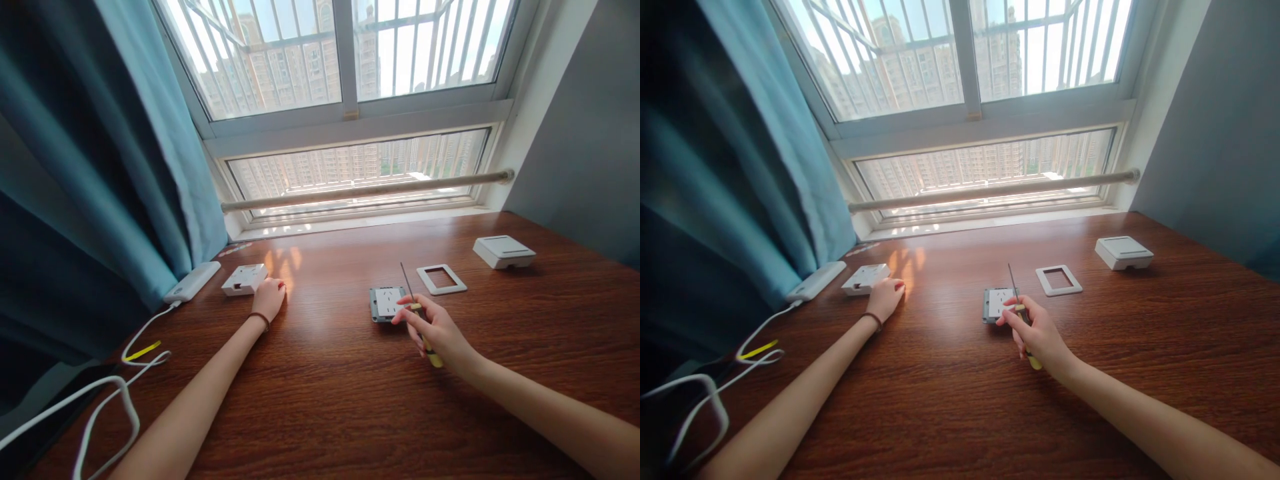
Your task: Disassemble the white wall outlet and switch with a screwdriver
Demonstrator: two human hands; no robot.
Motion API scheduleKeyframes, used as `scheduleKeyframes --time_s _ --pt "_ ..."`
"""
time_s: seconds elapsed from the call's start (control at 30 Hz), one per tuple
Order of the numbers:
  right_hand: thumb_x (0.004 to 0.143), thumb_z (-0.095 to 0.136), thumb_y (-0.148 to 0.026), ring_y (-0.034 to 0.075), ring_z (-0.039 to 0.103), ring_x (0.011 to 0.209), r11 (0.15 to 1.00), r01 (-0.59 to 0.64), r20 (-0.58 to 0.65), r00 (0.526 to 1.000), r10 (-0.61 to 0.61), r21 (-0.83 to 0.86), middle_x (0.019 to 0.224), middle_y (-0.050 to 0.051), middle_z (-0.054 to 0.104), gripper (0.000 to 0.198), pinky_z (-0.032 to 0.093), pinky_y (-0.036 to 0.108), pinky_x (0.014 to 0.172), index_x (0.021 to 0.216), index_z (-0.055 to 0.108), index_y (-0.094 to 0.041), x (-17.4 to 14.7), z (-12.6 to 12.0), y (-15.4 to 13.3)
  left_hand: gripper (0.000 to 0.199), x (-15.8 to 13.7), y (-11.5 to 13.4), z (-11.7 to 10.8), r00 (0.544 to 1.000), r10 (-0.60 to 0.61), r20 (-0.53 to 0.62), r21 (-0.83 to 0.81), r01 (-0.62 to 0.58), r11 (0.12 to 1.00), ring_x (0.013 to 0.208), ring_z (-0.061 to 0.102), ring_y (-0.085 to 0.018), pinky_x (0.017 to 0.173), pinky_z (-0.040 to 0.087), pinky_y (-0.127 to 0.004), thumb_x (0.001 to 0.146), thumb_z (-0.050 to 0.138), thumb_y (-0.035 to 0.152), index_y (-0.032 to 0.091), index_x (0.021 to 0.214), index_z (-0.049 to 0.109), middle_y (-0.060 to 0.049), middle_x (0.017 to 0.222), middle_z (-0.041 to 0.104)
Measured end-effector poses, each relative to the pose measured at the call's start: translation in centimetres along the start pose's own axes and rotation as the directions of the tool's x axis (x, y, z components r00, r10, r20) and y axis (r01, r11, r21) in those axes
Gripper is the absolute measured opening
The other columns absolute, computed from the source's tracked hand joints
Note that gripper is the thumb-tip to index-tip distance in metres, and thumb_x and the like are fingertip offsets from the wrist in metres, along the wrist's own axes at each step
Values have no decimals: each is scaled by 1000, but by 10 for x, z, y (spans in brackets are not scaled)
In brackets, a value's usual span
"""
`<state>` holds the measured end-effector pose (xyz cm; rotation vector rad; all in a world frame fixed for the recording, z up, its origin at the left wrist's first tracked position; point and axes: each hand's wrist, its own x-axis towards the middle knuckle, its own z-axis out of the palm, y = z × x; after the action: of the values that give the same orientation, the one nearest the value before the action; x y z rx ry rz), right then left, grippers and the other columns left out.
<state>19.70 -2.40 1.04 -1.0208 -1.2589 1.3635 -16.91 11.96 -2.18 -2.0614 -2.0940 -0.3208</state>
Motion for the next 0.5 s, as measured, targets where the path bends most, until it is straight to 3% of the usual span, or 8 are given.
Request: scheduleKeyframes --time_s 0.3,0.5 --pt "80 55 -44 2 37 32 999 41 14 999 -41 -8 77 -1 64 31 35 17 29 97 45 -20 -2 0 -4 28 15 56 3 997 27 74 -27 -25 999 86 61 -24 78 44 -32 77 42 20 15 76 70 -12 83 68" --pt "78 56 -45 3 38 31 999 50 -1 999 -50 -10 73 -2 63 33 35 18 30 96 45 -20 5 -4 -5 27 15 62 -6 997 32 65 -41 -29 999 81 60 -25 75 45 -34 77 44 20 11 73 68 -13 76 65"
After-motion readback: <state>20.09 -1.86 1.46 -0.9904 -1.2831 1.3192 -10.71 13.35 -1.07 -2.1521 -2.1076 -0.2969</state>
